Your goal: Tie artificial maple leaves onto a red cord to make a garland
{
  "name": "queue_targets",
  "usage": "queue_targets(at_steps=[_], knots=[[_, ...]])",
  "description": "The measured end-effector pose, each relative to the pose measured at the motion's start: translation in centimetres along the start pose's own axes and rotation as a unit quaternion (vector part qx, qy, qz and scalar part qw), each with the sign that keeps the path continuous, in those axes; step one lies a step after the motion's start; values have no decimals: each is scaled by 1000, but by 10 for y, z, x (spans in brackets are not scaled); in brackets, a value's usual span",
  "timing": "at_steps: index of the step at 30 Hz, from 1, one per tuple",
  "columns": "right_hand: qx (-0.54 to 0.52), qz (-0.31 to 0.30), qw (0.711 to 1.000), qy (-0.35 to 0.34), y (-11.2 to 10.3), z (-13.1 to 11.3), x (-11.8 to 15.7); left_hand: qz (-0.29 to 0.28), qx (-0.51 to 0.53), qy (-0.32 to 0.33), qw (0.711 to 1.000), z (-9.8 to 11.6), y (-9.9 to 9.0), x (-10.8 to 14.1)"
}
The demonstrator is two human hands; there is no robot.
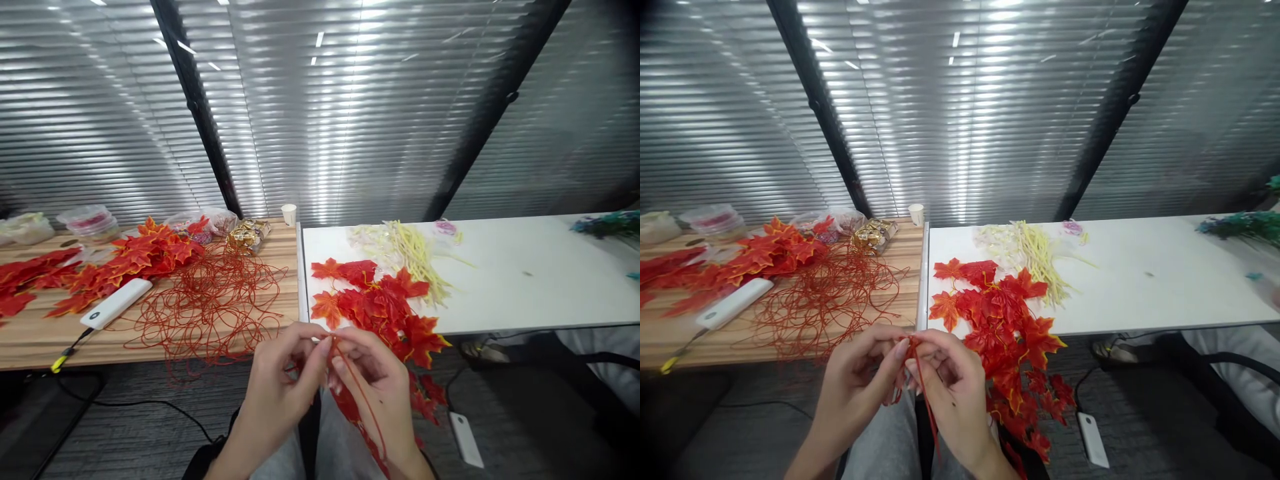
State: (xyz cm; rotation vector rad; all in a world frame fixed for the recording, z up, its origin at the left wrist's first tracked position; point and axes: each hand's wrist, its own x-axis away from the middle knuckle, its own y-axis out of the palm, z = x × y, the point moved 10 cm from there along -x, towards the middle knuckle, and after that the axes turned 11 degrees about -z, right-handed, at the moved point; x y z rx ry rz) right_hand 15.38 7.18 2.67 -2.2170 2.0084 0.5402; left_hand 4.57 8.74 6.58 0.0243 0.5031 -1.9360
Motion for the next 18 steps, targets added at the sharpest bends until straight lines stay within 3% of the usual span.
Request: queue_targets(at_steps=[7,14,18], knots=[[118,26,991,-56,6,-12,2,85,-140,70,984,12,-13,10],[173,39,979,-99,13,-16,6,106,-229,114,961,26,-14,17],[176,62,979,-86,15,-14,5,113,-275,146,944,31,-11,23]])
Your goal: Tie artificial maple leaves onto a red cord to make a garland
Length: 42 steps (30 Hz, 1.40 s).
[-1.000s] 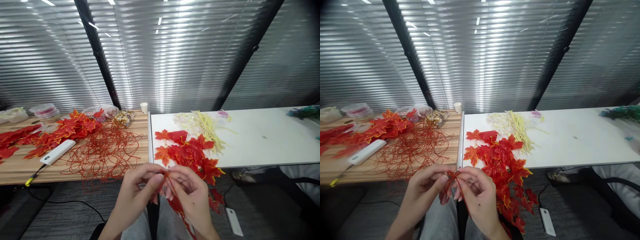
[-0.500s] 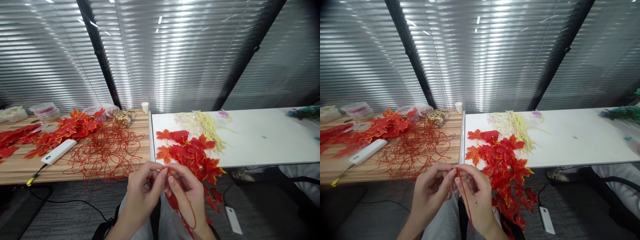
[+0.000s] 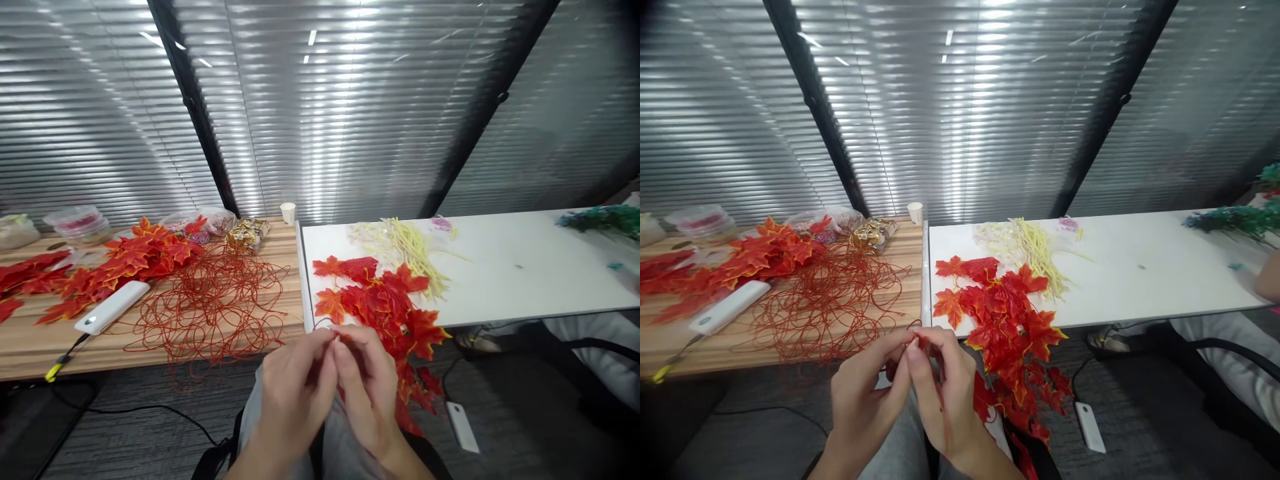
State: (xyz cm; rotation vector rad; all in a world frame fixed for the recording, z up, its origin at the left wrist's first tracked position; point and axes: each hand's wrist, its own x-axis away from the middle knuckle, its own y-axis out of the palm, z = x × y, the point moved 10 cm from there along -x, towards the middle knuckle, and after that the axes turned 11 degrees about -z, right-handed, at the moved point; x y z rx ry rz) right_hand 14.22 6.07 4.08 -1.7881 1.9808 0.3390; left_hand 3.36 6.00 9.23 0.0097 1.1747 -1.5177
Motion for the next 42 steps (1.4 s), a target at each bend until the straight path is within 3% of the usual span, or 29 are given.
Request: queue_targets(at_steps=[8,14,18,24,28,32,39,42], knots=[[31,27,999,-14,3,-4,-3,-10,24,-13,1000,-6,-1,2],[25,83,996,-24,3,-5,2,59,64,-82,993,-15,1,11],[12,87,996,-1,4,-1,-1,85,109,-124,983,-26,5,15],[12,20,999,28,11,6,-8,19,118,-110,987,-30,6,2],[21,20,999,36,7,6,-5,-34,105,-118,987,-33,11,-3],[18,21,999,29,1,2,-5,-42,147,-109,982,-34,15,-3],[23,-48,999,7,6,-6,-10,-48,360,-170,916,-50,26,-4],[1,-72,997,-4,12,-8,-12,-30,415,-164,894,-54,24,-4]])
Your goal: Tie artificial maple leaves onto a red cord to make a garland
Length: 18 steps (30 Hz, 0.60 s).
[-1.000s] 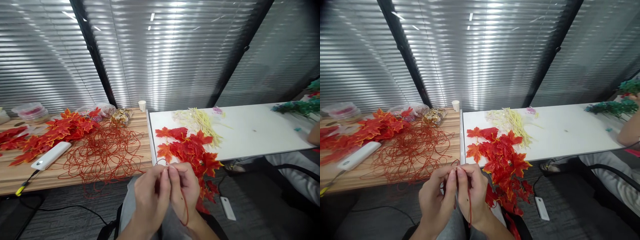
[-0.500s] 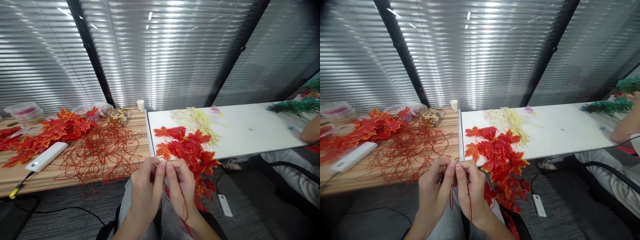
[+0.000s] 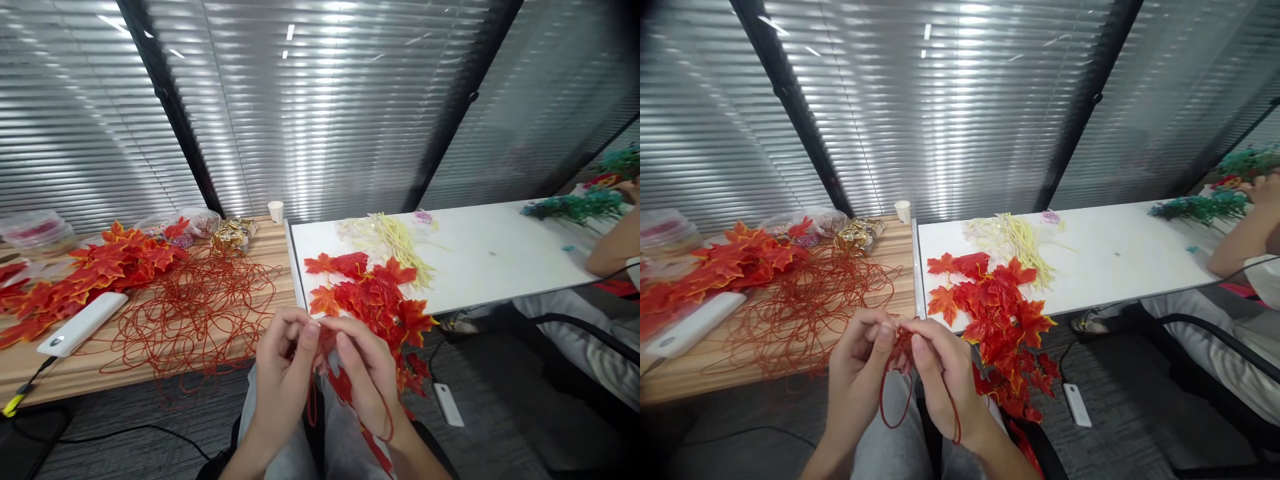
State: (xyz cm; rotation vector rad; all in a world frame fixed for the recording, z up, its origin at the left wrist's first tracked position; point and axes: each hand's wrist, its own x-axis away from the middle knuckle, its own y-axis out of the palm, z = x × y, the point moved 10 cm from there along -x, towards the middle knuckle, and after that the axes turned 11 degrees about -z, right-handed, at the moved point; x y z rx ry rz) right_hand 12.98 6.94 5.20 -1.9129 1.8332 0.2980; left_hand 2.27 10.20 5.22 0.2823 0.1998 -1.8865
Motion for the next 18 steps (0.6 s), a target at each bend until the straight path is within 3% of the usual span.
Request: queue_targets(at_steps=[3,6,12,15,18], knots=[[-5,-10,1000,-23,4,-4,-4,-27,-12,48,998,6,-2,2],[8,2,999,-35,5,-5,-7,-72,-100,98,988,14,-2,4],[19,29,996,-78,5,-9,-9,-76,-294,199,932,43,-3,5],[50,36,993,-103,6,-13,-9,-75,-331,195,920,48,-1,4],[84,43,988,-119,7,-17,-10,-85,-322,152,930,42,-2,1]])
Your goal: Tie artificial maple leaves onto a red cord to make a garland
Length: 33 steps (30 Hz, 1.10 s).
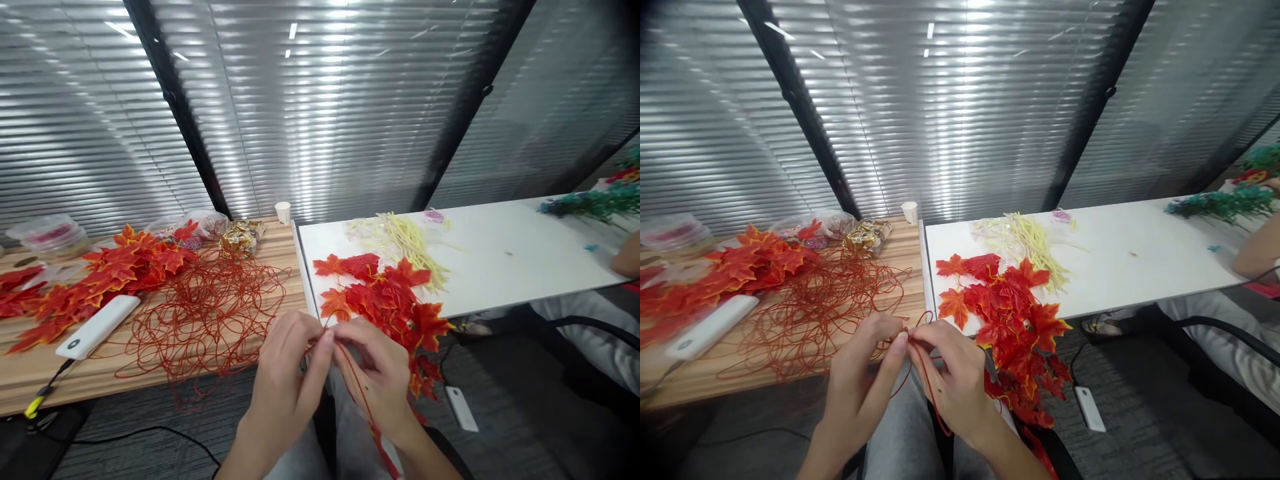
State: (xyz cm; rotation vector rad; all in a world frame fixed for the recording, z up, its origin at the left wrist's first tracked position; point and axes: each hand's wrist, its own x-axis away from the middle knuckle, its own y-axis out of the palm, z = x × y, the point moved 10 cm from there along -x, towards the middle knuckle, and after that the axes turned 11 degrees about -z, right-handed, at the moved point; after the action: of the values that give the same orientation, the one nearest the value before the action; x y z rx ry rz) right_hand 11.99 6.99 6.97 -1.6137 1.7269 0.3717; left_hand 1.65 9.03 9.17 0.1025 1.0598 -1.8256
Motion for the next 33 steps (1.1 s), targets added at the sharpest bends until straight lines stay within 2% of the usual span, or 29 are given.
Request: queue_targets(at_steps=[3,6,9,15,19,23,25,29,33], knots=[[-4,-11,1000,11,1,2,-3,-18,54,-35,998,-10,4,0],[-26,-25,999,40,3,6,-5,-2,94,-44,995,-16,7,-1],[-39,-6,997,61,1,10,-5,49,89,-34,994,-17,8,-1],[-56,72,994,69,0,15,2,192,36,-15,981,-11,8,7],[-68,113,989,72,1,17,5,235,47,-22,971,-13,10,10],[-136,212,965,72,-11,25,8,327,94,-7,940,-11,4,18],[-150,234,958,76,-15,28,9,345,108,-1,932,-8,4,20],[-126,193,969,85,-14,24,5,349,68,-2,935,0,-7,19],[-175,140,969,100,-10,24,4,336,-3,-18,942,3,-27,20]])
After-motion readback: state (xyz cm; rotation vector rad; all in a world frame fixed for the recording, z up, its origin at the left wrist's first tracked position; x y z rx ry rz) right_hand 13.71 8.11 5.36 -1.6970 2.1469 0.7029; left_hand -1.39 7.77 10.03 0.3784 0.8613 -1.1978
